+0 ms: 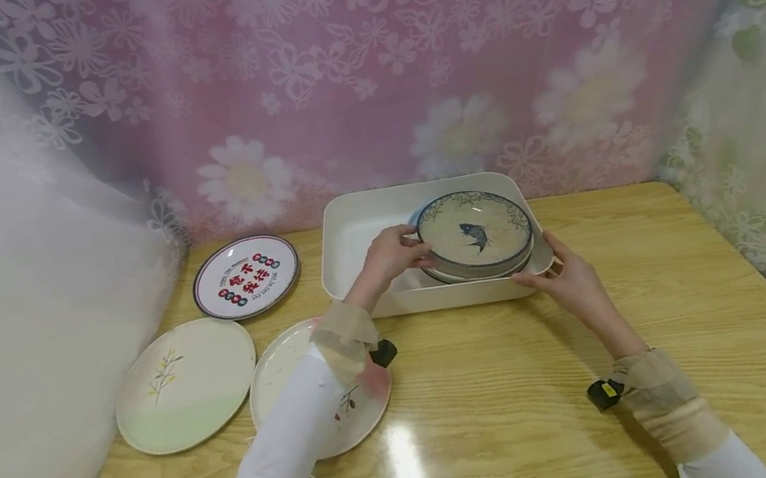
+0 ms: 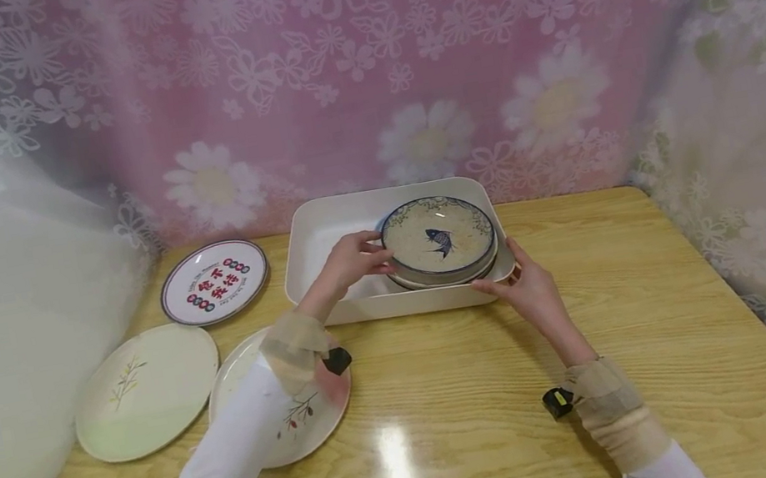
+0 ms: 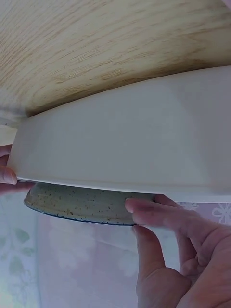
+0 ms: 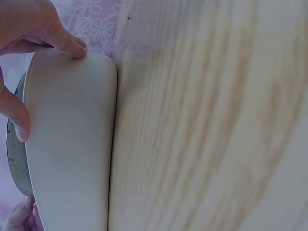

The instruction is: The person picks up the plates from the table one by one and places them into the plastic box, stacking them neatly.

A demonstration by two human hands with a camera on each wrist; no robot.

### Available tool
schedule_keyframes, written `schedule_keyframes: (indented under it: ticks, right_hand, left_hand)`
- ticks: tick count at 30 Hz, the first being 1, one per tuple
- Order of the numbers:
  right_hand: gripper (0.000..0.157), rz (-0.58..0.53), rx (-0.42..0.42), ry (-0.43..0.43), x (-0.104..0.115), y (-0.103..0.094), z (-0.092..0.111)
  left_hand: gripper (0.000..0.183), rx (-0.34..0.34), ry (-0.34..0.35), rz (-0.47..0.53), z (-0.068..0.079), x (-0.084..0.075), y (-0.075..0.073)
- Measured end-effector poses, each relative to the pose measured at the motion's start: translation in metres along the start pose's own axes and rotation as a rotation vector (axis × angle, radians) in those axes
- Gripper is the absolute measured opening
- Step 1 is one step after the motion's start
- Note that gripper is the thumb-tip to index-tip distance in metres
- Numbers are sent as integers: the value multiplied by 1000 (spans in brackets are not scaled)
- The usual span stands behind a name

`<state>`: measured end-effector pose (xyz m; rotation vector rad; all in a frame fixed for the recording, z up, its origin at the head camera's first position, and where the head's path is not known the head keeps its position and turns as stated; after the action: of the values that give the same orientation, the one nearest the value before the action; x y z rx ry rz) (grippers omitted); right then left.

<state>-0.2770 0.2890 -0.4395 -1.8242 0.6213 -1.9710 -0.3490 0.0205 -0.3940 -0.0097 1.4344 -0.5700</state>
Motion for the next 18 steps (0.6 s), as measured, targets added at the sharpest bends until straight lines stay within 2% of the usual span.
schedule_keyframes:
  ticks: [5,10,14,18]
  right_hand:
    - [115,2,11,1,1,1,-1]
    - [113,6,16,2,3,2,-2]
    - [113,17,13,5,3,2,-2]
    - [113,34,-3,2,1,0,0]
  left_hand:
    - [52,-12,35,-10,2,2,-6]
    - [38,-25,76,5,6,4,-23]
    - [32,-58,129,-8,19,0,-46]
    - [31,-134,190,-21,37,-3,-79]
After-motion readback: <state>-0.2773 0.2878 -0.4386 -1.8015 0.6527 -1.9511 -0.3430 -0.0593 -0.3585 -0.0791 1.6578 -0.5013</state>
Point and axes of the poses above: each hand's wrist, its own z-axis away from the middle knuckle, its own y-axis out of the palm, x = y × z, the point moved 7 cm from there along -z, towards the middle knuckle, and after that the axes turned 2 degrees about -x, right-handed, at the moved point
